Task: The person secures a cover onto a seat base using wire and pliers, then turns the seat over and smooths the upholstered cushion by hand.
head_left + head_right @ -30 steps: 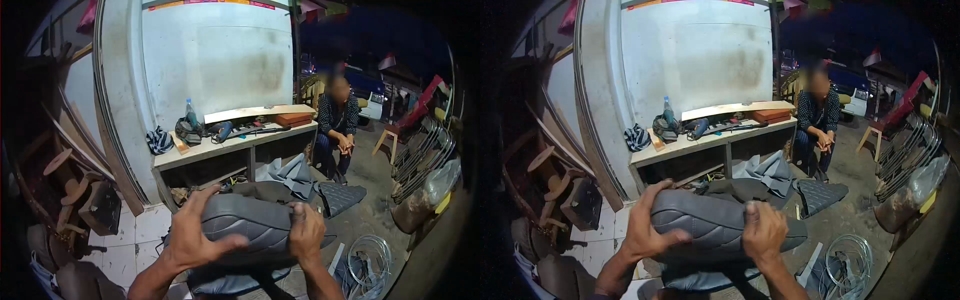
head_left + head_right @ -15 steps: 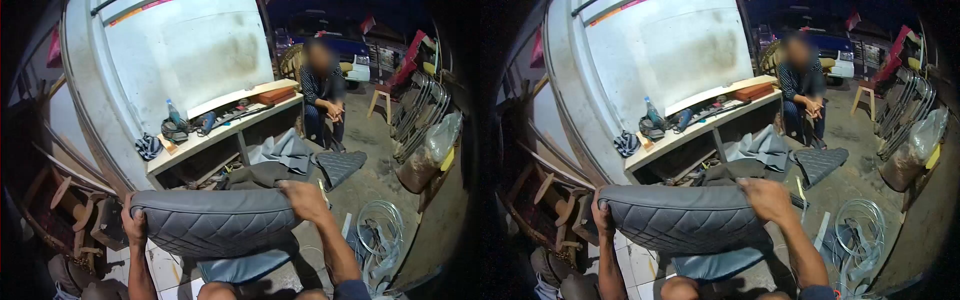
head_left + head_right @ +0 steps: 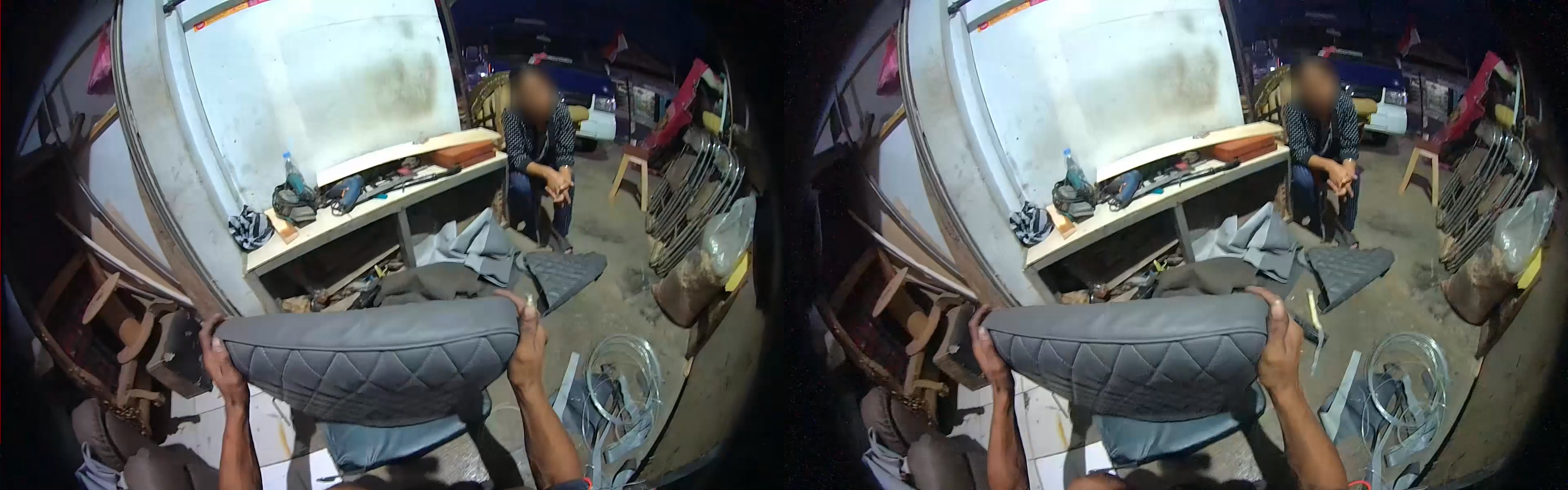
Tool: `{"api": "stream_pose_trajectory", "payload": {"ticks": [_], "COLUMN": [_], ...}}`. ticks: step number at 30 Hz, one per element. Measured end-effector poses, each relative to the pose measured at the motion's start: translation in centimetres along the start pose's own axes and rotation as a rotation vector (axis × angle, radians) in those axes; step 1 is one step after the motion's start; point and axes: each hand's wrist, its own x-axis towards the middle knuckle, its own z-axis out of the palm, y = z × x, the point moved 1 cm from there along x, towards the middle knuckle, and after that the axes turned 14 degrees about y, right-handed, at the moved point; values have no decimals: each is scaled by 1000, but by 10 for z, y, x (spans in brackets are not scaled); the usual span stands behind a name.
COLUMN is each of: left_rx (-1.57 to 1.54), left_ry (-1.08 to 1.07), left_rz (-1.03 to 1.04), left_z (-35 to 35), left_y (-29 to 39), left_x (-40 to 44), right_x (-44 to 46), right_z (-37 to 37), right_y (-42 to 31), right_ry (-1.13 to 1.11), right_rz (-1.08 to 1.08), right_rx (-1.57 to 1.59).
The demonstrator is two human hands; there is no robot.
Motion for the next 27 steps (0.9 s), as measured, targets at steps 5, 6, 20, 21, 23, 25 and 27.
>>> {"api": "stream_pose_trajectory", "payload": {"ticks": [5, 6, 20, 21, 23, 25, 27], "left_rx": [415, 251, 489, 490, 502, 524, 610], "left_ry": [-641, -760, -898, -895, -899, -936, -1034], "left_rz": [689, 692, 600, 565, 560, 571, 465], "left_z": [64, 84, 153, 152, 150, 155, 160], "left_y": [123, 137, 157, 156, 156, 159, 162], "left_x": [4, -5, -22, -19, -22, -21, -21], "right_x": [7, 2, 33, 27, 24, 30, 39], "right_z": [29, 42, 54, 49, 44, 44, 48], "right_y": [-72, -77, -48, -42, -41, -40, -32], "right_ry": [-272, -284, -331, -170, -28, -62, -136], "right_rz": [-825, -850, -793, -807, -779, -705, -656], "right_rx": [-621, -682, -671, -628, -622, -613, -574]}}
